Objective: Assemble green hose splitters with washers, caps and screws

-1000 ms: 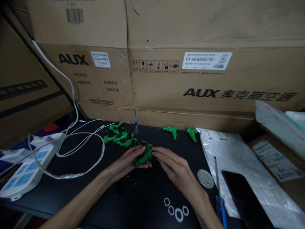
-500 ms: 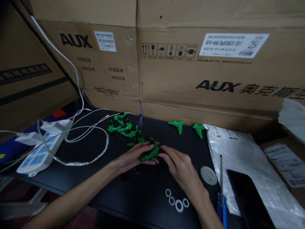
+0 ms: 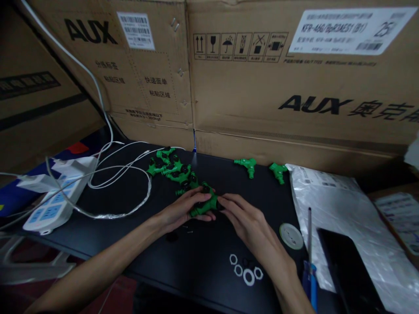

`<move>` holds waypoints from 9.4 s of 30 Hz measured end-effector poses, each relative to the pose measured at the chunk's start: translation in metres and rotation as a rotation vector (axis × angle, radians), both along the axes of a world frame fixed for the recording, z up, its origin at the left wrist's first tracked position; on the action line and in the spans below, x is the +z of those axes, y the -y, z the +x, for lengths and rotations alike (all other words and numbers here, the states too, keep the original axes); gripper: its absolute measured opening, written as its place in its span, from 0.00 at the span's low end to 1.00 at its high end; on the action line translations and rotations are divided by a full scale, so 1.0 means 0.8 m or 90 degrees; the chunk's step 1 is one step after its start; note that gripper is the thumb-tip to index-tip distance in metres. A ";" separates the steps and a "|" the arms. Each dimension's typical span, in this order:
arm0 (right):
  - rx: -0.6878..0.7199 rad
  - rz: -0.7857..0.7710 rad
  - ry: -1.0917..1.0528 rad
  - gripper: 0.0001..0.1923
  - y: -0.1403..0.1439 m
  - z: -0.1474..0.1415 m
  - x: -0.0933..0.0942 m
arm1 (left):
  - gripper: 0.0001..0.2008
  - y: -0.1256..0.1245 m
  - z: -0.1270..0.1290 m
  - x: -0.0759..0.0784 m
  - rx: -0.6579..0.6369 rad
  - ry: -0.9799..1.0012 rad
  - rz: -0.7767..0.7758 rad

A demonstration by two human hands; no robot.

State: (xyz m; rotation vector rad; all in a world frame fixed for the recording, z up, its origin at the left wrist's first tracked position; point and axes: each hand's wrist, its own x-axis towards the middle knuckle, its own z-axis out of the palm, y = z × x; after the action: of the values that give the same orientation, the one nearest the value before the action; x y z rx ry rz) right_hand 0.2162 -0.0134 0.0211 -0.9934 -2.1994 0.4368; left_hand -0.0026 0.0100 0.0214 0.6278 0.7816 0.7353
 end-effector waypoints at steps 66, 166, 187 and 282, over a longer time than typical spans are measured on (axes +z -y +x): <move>-0.088 -0.132 -0.029 0.06 0.007 -0.022 0.020 | 0.24 0.013 0.005 -0.005 0.053 -0.105 0.162; -0.035 -0.175 0.119 0.13 0.066 0.020 0.012 | 0.20 0.007 0.010 -0.009 -0.002 -0.042 0.087; 0.004 0.134 -0.132 0.15 0.012 -0.022 0.009 | 0.21 -0.009 0.007 -0.025 -0.106 -0.063 0.040; 0.015 0.189 -0.018 0.19 0.022 -0.017 0.011 | 0.16 -0.005 0.008 -0.020 -0.089 -0.074 0.066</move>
State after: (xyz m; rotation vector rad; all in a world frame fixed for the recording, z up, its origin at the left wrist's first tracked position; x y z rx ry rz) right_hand 0.2029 -0.0311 0.0295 -0.7959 -2.1734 0.1276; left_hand 0.0035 0.0141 0.0052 0.8164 0.8009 0.6175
